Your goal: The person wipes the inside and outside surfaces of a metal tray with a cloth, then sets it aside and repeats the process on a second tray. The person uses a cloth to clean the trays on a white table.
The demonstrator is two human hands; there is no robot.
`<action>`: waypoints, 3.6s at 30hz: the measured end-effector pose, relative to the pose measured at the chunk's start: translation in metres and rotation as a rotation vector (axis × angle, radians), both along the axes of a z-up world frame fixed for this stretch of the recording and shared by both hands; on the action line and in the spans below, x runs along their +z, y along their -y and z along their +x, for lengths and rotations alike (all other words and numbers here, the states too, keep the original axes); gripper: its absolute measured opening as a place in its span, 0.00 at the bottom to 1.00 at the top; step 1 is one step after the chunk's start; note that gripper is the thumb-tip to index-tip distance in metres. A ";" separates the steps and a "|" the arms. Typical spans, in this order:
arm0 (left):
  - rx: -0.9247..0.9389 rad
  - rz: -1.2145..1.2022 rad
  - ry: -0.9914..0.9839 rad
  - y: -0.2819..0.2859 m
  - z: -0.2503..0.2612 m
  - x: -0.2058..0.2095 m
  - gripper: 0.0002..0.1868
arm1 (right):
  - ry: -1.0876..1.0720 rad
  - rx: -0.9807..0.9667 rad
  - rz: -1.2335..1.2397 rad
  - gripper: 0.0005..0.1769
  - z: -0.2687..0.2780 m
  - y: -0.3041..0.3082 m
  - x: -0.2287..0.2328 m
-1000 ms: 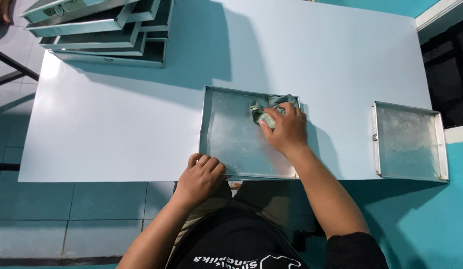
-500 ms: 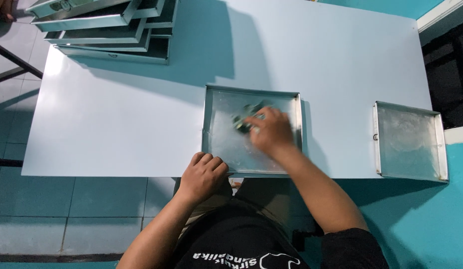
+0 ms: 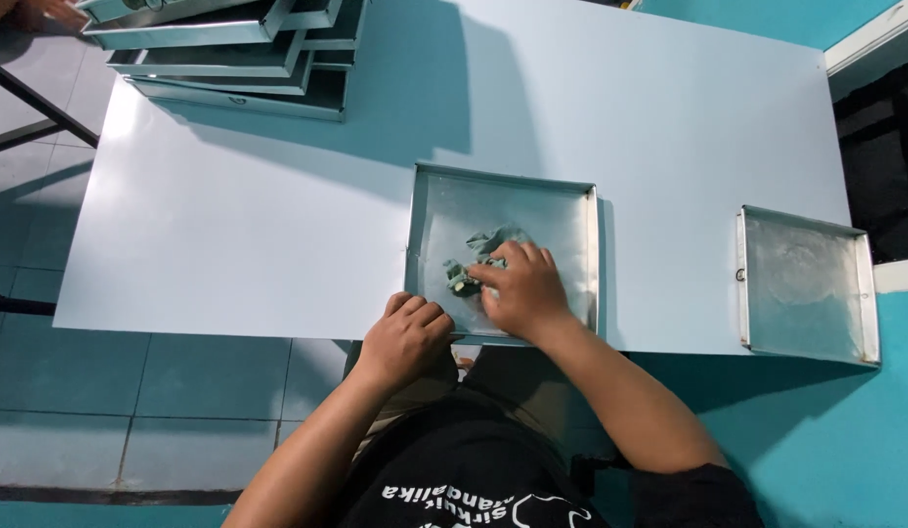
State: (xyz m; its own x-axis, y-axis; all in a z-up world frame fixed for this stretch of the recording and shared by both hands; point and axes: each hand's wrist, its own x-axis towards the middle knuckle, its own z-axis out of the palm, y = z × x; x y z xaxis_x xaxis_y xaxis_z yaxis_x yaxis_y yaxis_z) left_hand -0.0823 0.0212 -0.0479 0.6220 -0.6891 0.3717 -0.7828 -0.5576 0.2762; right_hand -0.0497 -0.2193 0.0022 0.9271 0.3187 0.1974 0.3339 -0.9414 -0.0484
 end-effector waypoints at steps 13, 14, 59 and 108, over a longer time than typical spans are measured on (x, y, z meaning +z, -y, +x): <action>-0.004 0.040 -0.024 -0.001 0.003 0.009 0.07 | -0.172 -0.096 -0.030 0.23 0.054 -0.019 0.024; -0.002 0.042 -0.025 -0.001 0.003 0.007 0.07 | -0.173 -0.093 -0.028 0.23 0.049 -0.030 0.021; 0.184 -0.048 -0.048 0.000 -0.002 0.007 0.12 | -0.437 -0.108 -0.146 0.06 0.036 0.056 0.045; 0.137 -0.037 -0.202 0.003 0.004 0.012 0.12 | -0.303 0.113 -0.124 0.06 0.027 0.048 0.028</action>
